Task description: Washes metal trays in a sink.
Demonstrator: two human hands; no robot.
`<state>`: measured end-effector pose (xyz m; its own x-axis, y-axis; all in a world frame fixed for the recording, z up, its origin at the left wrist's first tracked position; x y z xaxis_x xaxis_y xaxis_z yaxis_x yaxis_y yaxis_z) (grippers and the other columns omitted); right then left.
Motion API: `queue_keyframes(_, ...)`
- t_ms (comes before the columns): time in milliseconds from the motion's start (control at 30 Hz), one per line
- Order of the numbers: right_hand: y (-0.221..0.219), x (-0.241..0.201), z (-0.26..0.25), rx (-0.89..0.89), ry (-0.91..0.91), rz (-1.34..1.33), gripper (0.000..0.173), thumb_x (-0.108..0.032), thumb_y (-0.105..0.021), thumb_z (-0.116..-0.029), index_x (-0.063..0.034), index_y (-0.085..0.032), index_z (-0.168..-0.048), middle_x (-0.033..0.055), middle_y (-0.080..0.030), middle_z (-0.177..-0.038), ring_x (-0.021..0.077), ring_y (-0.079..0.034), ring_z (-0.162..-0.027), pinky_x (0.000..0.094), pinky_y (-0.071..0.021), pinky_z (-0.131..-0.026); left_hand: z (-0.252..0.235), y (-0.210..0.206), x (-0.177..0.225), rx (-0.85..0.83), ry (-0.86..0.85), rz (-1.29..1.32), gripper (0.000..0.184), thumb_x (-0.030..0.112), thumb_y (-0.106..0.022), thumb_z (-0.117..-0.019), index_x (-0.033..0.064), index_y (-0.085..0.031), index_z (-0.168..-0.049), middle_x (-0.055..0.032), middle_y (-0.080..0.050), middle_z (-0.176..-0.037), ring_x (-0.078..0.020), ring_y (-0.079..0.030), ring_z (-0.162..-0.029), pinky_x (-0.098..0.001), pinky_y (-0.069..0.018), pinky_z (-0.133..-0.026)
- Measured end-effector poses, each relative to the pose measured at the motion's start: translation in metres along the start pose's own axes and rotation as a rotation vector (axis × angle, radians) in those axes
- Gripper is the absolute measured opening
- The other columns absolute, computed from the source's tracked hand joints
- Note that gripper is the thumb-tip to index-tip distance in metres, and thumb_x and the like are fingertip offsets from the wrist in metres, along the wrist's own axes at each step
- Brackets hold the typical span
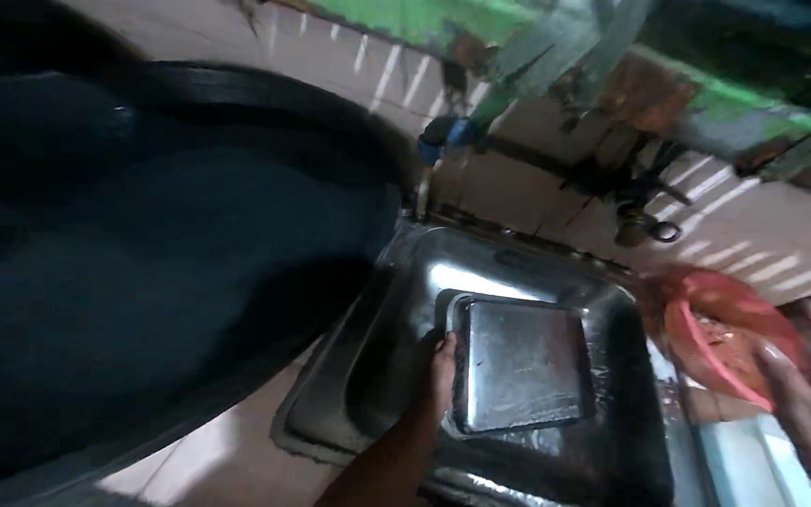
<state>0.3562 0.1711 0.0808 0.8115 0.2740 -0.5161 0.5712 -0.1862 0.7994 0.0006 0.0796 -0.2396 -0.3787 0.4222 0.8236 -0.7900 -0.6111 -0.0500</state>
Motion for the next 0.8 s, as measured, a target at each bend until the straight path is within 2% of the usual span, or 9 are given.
queue_keyframes(67,-0.018,-0.043,-0.042,0.067,-0.076,-0.17,0.063,-0.035,-0.057,-0.1021,-0.0039,-0.039,-0.153,0.0245,-0.054,-0.14,0.0304,-0.06,-0.117,0.0528,-0.0502,-0.096,-0.001,0.0,-0.002,0.006,0.025,0.028,0.051,0.039,-0.04,-0.1113,0.0007,-0.054,-0.143,-0.0199,-0.053,-0.148,-0.0297,-0.049,-0.137,-0.0519,-0.0395,-0.113)
queue_keyframes(133,-0.039,-0.071,-0.084,0.021,-0.147,-0.24,0.058,-0.034,-0.055,-0.1044,-0.0112,-0.04,-0.156,0.0169,-0.053,-0.148,0.0253,-0.057,-0.128,0.0483,-0.0477,-0.106,-0.006,0.003,-0.008,0.006,0.043,0.017,0.054,0.042,-0.037,-0.1113,0.0025,-0.051,-0.146,-0.0186,-0.049,-0.152,-0.0291,-0.045,-0.141,-0.0527,-0.0373,-0.115)
queue_keyframes(200,-0.055,-0.093,-0.125,0.029,-0.078,-0.172,0.039,-0.023,-0.054,-0.1071,0.0048,-0.058,-0.134,0.0247,-0.061,-0.128,0.0302,-0.058,-0.117,0.0496,-0.0444,-0.102,-0.007,0.007,-0.01,0.01,0.037,-0.047,0.057,0.045,-0.035,-0.1111,0.0036,-0.049,-0.148,-0.0184,-0.047,-0.153,-0.0303,-0.043,-0.143,-0.0542,-0.0367,-0.115)
queue_keyframes(300,-0.077,-0.094,-0.15,-0.017,-0.009,-0.19,0.035,-0.024,-0.056,-0.1059,-0.0019,-0.063,-0.132,0.0209,-0.066,-0.126,0.0309,-0.063,-0.117,0.0549,-0.0463,-0.102,-0.004,0.015,-0.008,0.06,0.046,-0.124,0.058,0.046,-0.035,-0.1109,0.0032,-0.051,-0.147,-0.0198,-0.049,-0.152,-0.033,-0.045,-0.142,-0.0563,-0.0364,-0.115)
queue_keyframes(400,-0.088,-0.068,-0.154,0.001,-0.006,-0.485,0.032,-0.022,-0.058,-0.104,-0.0069,-0.061,-0.133,0.0052,-0.068,-0.114,0.0084,-0.065,-0.097,0.0328,-0.0564,-0.088,-0.001,0.017,-0.005,0.096,0.054,-0.103,0.055,0.041,-0.035,-0.1121,0.0,-0.053,-0.143,-0.0229,-0.056,-0.141,-0.0324,-0.054,-0.13,-0.0527,-0.0441,-0.107)
queue_keyframes(500,-0.1,-0.056,-0.16,-0.014,-0.033,-0.893,0.03,-0.019,-0.045,-0.1081,-0.0115,-0.055,-0.136,-0.0034,-0.07,-0.108,0.002,-0.063,-0.078,0.0225,-0.0547,-0.072,0.004,0.017,0.002,0.095,0.04,-0.112,0.053,0.039,-0.034,-0.1127,-0.0006,-0.055,-0.14,-0.0231,-0.059,-0.136,-0.0312,-0.058,-0.123,-0.0506,-0.0478,-0.104)
queue_keyframes(567,-0.106,-0.052,-0.157,0.031,-0.076,-1.056,0.031,-0.021,-0.04,-0.1102,-0.0123,-0.053,-0.137,-0.0032,-0.069,-0.113,0.0034,-0.064,-0.083,0.023,-0.0552,-0.074,0.003,0.019,0.0,0.094,0.015,-0.135,0.052,0.039,-0.034,-0.1127,-0.0004,-0.056,-0.14,-0.0225,-0.06,-0.135,-0.0307,-0.059,-0.123,-0.0501,-0.0483,-0.103)
queue_keyframes(667,-0.127,-0.032,-0.134,0.105,-0.165,-1.282,0.039,-0.027,-0.026,-0.1132,-0.0117,-0.043,-0.145,0.002,-0.062,-0.132,0.014,-0.063,-0.115,0.0356,-0.0544,-0.098,-0.001,0.019,-0.004,0.06,-0.011,-0.114,0.05,0.036,-0.034,-0.1129,0.0016,-0.053,-0.144,-0.0207,-0.058,-0.139,-0.0283,-0.057,-0.127,-0.0479,-0.0483,-0.106)
queue_keyframes(800,-0.217,0.0,-0.046,-0.143,-0.725,-1.159,0.025,-0.021,-0.036,-0.1113,-0.0097,-0.054,-0.126,0.0021,-0.065,-0.09,0.0083,-0.061,-0.069,0.0258,-0.0526,-0.061,0.001,0.019,-0.001,0.062,0.008,-0.081,0.049,0.037,-0.035,-0.1127,0.0019,-0.057,-0.138,-0.0195,-0.064,-0.128,-0.0261,-0.064,-0.114,-0.0458,-0.0535,-0.097)
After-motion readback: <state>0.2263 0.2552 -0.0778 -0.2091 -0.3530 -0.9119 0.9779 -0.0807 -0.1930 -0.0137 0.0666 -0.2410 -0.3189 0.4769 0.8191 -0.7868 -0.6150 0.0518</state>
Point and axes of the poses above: each hand's wrist, its own z-axis away from the middle knuckle, its own y-axis out of the back of the hand, x = y × z, the point moved 8 cm from there along -z, towards the middle knuckle
